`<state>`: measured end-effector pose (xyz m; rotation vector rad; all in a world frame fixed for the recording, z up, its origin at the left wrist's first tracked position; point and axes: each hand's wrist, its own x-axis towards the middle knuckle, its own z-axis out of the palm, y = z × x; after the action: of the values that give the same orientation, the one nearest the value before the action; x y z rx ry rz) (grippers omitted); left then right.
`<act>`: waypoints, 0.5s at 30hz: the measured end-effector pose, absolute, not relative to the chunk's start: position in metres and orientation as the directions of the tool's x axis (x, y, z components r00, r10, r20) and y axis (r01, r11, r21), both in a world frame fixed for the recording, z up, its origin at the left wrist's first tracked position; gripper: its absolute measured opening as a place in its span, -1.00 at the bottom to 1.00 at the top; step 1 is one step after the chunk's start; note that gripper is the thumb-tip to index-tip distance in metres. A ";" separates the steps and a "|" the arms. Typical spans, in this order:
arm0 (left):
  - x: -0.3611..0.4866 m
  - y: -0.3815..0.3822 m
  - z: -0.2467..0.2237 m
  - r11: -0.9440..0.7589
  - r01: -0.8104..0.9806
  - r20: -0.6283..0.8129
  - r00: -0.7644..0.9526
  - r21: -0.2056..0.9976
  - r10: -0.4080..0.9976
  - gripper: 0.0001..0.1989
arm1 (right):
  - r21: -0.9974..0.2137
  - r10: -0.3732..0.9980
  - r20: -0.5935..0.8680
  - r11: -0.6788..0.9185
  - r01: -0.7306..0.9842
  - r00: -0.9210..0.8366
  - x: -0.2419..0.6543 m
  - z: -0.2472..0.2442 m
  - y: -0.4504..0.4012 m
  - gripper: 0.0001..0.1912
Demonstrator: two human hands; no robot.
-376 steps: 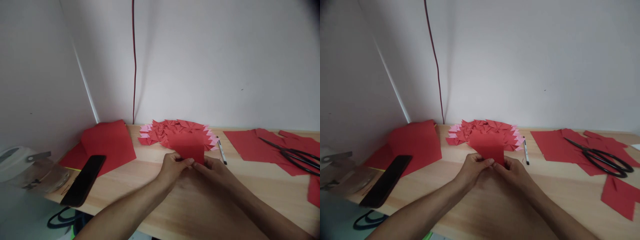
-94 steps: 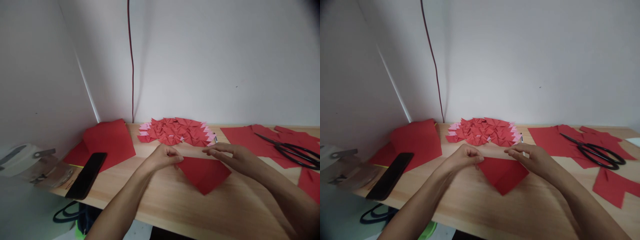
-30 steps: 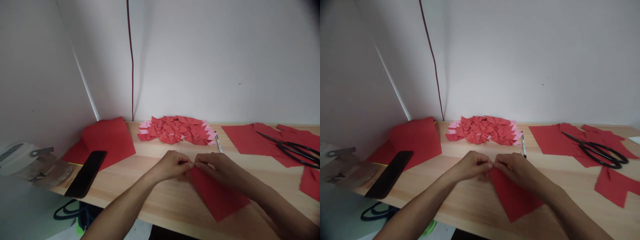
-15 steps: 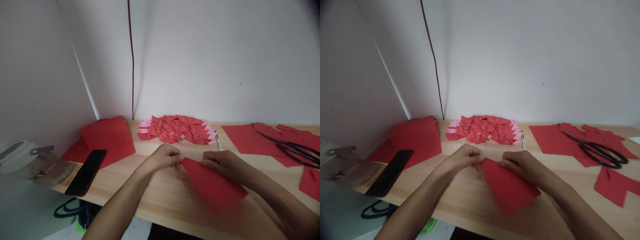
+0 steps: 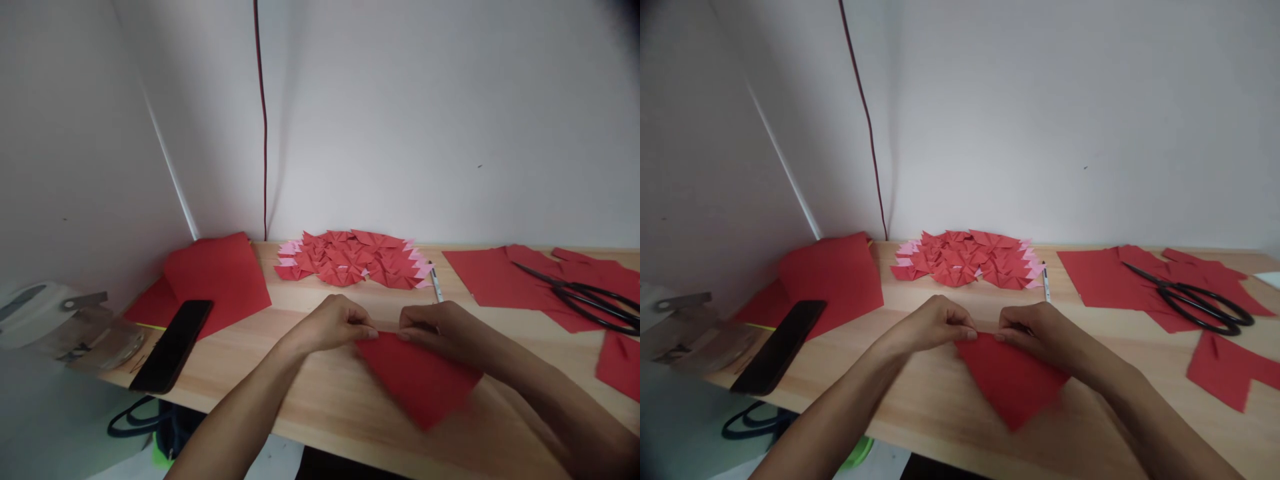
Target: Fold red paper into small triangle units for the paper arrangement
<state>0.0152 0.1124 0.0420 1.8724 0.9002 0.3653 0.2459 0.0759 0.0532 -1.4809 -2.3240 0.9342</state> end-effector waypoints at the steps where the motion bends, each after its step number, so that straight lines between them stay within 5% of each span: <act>1: 0.014 0.114 0.042 -0.238 0.421 -0.124 0.671 0.875 0.731 -0.80 | -0.631 0.875 -0.150 0.274 0.726 -0.460 0.249 0.054 0.077 -0.68; 10: 0.012 0.118 0.039 -0.092 0.392 -0.188 0.620 0.915 0.762 -0.66 | -0.640 0.959 -0.047 0.186 0.746 -0.280 0.273 0.050 0.090 -0.49; 15: 0.013 0.119 0.037 -0.024 0.341 -0.199 0.603 0.940 0.772 -0.65 | -0.741 0.979 -0.046 0.100 0.664 -0.198 0.276 0.052 0.091 -0.43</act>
<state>0.0134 0.1193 0.0372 1.6200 0.9461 0.4437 0.2765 0.0912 0.0516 -1.6027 -1.9188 0.8948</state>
